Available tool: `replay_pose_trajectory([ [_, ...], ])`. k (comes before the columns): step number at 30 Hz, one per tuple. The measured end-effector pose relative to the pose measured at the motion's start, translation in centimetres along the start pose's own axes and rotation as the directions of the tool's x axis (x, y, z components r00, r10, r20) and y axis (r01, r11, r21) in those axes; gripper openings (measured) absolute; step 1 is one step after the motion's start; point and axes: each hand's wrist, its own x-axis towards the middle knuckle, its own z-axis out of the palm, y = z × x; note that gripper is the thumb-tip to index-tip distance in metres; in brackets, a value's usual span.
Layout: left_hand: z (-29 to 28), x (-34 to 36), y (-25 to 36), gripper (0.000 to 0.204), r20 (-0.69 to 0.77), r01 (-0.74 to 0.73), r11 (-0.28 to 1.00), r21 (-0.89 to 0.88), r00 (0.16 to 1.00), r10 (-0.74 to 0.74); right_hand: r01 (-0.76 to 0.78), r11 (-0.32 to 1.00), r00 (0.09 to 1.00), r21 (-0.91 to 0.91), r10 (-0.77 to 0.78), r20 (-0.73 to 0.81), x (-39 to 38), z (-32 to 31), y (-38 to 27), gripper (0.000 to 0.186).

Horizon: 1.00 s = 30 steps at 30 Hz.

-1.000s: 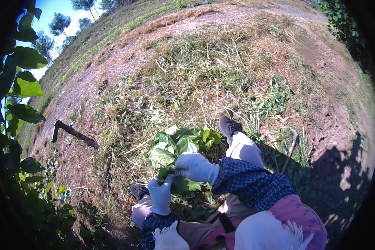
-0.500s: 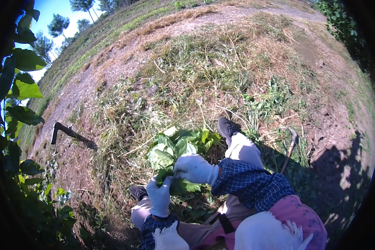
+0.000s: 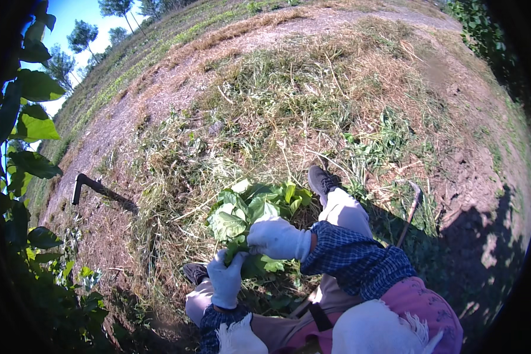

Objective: The person sits on the ground in a field and repeatedly plucks large green leaves from a low-growing plant by hand. The person holds the leaves in one hand while using the other to detach them, continuing the same action throughout the clip.

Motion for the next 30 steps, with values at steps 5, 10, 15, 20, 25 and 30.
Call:
replay_pose_trajectory([
  [5, -1.5, 0.4, 0.4, 0.01, -0.162, -0.061, 0.997, 0.045, 0.984, 0.067, -0.064, 0.989, 0.966, -0.13, 0.029, -0.256, -0.9, -1.8, 1.5, 0.015],
  [10, -2.3, 0.6, 1.7, 0.009, -0.201, 0.124, 0.965, -0.231, 0.964, -0.172, -0.349, 0.933, 0.893, 0.088, 0.359, -0.271, -1.0, -2.3, 2.1, 0.026],
  [15, -0.7, 0.0, 1.7, 0.011, -0.062, 0.156, 0.922, -0.353, 0.98, -0.19, -0.384, 0.803, 0.91, 0.455, 0.412, 0.04, -0.6, -1.5, 0.9, 0.044],
  [20, -0.3, 0.1, 1.5, 0.015, -0.047, 0.091, 0.958, -0.271, 0.993, -0.107, -0.364, 0.833, 0.931, 0.417, 0.31, 0.192, -0.6, 0.1, -0.5, 0.048],
  [25, -0.2, 0.0, 1.5, 0.015, -0.041, 0.086, 0.961, -0.263, 0.994, -0.1, -0.319, 0.846, 0.946, 0.427, 0.257, 0.197, -0.5, 1.2, -0.2, 0.039],
  [30, -0.4, -0.1, 2.1, 0.015, -0.019, 0.108, 0.948, -0.3, 0.993, -0.119, -0.312, 0.839, 0.949, 0.445, 0.254, 0.187, -0.5, 1.6, -0.1, 0.035],
])
